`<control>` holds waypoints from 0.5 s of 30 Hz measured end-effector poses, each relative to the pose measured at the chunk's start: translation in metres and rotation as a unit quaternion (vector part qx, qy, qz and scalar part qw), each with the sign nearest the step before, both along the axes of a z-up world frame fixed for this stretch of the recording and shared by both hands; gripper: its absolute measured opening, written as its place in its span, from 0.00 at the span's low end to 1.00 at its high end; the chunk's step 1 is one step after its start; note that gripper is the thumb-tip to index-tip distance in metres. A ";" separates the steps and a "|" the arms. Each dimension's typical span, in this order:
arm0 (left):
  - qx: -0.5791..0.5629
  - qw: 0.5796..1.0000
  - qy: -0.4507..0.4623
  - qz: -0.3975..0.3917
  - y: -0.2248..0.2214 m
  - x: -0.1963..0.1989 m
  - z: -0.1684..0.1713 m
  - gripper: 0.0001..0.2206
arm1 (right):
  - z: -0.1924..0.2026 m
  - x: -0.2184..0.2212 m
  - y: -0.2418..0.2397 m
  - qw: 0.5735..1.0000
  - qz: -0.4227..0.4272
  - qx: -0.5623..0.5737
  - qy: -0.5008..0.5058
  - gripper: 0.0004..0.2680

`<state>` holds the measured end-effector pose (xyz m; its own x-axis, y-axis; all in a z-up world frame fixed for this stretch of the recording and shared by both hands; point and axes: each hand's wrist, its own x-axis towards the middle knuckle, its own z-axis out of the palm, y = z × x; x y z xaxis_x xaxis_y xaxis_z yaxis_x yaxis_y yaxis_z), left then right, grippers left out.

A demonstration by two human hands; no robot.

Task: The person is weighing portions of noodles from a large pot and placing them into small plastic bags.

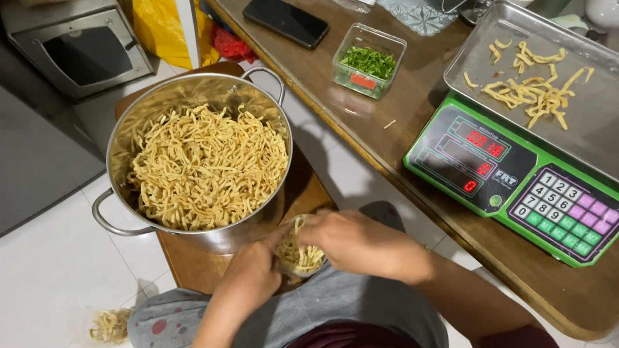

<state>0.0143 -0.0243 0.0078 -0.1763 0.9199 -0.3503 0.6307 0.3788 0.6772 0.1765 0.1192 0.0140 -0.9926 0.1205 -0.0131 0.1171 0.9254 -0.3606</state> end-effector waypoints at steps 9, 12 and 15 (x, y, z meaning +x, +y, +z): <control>-0.037 0.998 -0.021 0.046 -0.002 0.002 0.007 0.25 | -0.015 -0.021 0.018 0.999 -0.004 0.004 0.038 0.08; -0.027 0.995 -0.087 0.049 -0.010 0.001 0.003 0.28 | 0.002 -0.020 0.007 0.993 0.037 -0.025 0.107 0.07; 0.009 0.995 -0.090 0.047 -0.022 -0.006 -0.003 0.29 | 0.018 -0.013 -0.004 0.977 0.083 -0.051 0.189 0.07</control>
